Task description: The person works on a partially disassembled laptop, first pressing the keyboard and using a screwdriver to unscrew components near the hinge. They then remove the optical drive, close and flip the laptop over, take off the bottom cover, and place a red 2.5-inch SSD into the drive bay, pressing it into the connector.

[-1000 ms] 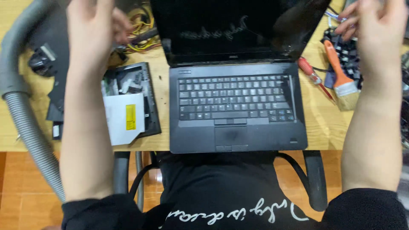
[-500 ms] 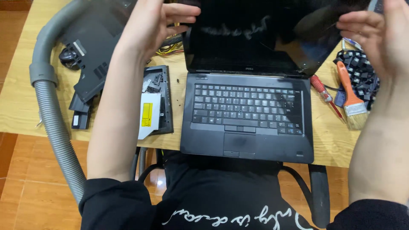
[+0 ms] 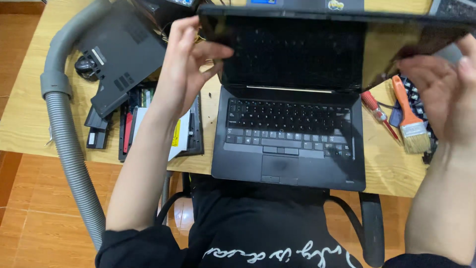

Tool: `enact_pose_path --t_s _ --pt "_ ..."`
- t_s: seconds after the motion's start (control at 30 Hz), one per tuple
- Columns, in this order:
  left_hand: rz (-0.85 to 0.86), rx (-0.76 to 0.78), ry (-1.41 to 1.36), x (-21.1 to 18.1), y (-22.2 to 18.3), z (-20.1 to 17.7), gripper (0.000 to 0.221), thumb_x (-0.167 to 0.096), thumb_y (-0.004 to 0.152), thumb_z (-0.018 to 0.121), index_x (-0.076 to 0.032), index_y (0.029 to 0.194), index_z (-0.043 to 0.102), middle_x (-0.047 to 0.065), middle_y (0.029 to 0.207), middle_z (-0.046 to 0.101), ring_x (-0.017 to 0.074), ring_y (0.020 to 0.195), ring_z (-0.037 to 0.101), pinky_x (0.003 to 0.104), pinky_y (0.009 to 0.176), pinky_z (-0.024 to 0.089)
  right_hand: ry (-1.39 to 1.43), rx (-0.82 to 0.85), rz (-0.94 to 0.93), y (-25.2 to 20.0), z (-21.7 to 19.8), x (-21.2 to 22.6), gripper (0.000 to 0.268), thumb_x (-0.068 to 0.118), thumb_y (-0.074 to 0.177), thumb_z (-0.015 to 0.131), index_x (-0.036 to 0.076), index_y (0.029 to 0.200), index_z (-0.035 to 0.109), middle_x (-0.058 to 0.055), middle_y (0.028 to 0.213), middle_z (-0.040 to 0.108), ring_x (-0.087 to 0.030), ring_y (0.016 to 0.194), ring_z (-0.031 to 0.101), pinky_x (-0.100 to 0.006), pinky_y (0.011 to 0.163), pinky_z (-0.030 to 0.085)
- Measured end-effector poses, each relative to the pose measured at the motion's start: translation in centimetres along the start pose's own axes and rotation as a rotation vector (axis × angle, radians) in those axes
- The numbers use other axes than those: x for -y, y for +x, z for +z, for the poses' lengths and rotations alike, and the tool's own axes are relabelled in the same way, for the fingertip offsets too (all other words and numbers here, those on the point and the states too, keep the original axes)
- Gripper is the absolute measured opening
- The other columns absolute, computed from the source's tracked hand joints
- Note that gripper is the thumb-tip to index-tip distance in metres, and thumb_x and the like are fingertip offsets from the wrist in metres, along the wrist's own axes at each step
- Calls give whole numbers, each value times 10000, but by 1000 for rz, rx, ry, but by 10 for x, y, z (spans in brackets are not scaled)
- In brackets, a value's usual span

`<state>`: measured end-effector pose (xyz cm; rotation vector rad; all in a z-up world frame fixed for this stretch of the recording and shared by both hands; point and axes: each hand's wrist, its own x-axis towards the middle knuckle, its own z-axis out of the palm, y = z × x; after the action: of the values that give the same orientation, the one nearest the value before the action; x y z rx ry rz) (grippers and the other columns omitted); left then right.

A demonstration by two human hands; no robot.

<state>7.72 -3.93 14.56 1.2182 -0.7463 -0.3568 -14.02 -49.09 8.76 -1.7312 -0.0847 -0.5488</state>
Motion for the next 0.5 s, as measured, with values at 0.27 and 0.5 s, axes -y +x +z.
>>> enact_pose_path --t_s 0.27,0.5 --pt "-111 -49 -103 2 -79 10 334 -435 1138 424 -115 1195 501 117 1102 689 230 1086 667 445 1059 535 239 -108 218 -75 4 7 475 509 1182 366 65 1316 466 -253 1265 603 -351 1134 625 -520 1016 495" --pt "-329 -95 357 9 -122 7 175 -226 1003 653 -64 1044 600 -36 938 572 41 862 512 212 778 426 179 -79 446 -147 -44 -45 146 105 1188 501 -32 1139 522 -245 994 651 -275 712 618 -364 555 448"
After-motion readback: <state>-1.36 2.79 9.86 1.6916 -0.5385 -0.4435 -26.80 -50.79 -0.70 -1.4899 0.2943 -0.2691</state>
